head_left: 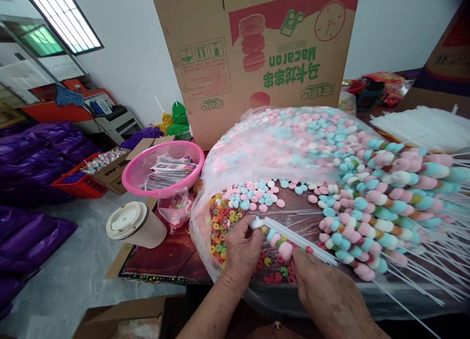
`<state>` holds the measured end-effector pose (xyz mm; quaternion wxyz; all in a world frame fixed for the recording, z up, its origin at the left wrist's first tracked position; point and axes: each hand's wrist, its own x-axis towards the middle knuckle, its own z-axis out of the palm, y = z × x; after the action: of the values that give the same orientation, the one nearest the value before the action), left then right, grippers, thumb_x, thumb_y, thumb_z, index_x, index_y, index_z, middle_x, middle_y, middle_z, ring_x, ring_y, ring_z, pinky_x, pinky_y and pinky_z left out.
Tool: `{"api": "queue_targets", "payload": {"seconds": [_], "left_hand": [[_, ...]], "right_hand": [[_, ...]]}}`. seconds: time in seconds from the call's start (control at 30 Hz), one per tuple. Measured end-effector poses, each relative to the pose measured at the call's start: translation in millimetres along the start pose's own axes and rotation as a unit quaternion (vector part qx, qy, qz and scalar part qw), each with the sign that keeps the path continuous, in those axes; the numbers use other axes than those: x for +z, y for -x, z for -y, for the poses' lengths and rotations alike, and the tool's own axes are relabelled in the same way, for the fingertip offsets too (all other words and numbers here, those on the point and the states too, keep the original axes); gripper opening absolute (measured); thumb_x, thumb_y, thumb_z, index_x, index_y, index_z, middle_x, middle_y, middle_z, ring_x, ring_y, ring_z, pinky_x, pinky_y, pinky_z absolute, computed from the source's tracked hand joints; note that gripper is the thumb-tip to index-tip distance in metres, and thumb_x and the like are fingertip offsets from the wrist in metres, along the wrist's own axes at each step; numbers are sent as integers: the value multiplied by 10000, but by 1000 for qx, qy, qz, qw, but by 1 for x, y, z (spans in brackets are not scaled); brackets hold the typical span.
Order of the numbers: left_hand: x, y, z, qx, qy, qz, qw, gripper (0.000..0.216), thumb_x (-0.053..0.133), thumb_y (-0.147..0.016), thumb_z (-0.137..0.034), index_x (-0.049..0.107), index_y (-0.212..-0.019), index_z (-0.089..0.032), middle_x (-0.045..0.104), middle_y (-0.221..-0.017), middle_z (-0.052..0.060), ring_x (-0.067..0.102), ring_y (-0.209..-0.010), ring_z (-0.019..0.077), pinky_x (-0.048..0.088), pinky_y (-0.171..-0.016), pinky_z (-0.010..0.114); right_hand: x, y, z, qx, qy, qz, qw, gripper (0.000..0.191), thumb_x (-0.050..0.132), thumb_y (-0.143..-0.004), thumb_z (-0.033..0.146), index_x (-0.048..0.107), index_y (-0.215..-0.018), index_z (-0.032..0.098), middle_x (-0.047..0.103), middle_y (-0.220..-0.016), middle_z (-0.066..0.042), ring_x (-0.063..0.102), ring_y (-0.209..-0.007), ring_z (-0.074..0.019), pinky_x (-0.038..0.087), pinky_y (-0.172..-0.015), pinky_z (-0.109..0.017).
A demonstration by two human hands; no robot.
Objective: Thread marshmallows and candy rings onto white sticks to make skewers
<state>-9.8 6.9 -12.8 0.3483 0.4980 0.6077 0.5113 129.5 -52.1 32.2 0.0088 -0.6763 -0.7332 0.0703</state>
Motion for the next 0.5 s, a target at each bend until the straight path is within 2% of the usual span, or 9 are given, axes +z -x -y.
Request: {"api": "queue_targets", "payload": {"seconds": [0.1, 0.23, 0.3, 0.37, 0.43, 0.5], "left_hand": [[2, -2, 3, -15, 24, 10, 1000, 288, 589, -624, -136, 695, -884, -203, 668, -669, 1, 577, -609, 145, 462, -615, 250], [-2, -10, 0, -57, 108, 68, 990, 212, 595, -623, -143, 695, -807, -176, 670, -687, 4, 572, -595, 127, 456, -570, 224], [-9, -13, -5, -61, 137, 108, 983, 170, 632, -608, -155, 692, -767, -173, 671, -707, 10, 583, -640, 131, 461, -604, 221], [-15, -14, -12, -73, 167, 151, 972, 224, 673, -602, -186, 685, -825, -172, 676, -767, 21, 595, -705, 143, 467, -666, 234], [-18, -15, -18, -109, 226, 145, 957, 268, 676, -634, -273, 663, -880, -169, 671, -798, 28, 599, -734, 150, 471, -691, 253], [-14, -15, -23, -151, 300, 100, 937, 256, 649, -667, -347, 640, -848, -165, 655, -754, 19, 598, -698, 143, 476, -652, 254]], "right_hand": [[4, -2, 5, -1, -15, -8, 1000, 280, 392, -782, 46, 598, -925, 171, 681, -778, -82, 650, -666, -215, 349, -511, -265], [14, -9, 3, -17, -63, 16, 998, 255, 379, -794, 58, 589, -883, 171, 683, -790, -67, 641, -708, -210, 358, -550, -269], [19, -11, -2, -32, -88, 9, 996, 241, 374, -801, 69, 588, -837, 174, 682, -774, -58, 633, -723, -203, 363, -580, -269], [21, -12, -5, -40, -110, -5, 993, 227, 373, -813, 97, 585, -803, 177, 678, -755, -53, 625, -715, -200, 364, -593, -270], [22, -12, -7, -40, -126, -12, 991, 221, 369, -820, 118, 582, -801, 176, 675, -757, -55, 620, -703, -202, 362, -588, -273], [20, -11, -5, -40, -139, -2, 989, 230, 357, -820, 112, 578, -801, 174, 673, -762, -58, 619, -701, -201, 360, -584, -271]]}}
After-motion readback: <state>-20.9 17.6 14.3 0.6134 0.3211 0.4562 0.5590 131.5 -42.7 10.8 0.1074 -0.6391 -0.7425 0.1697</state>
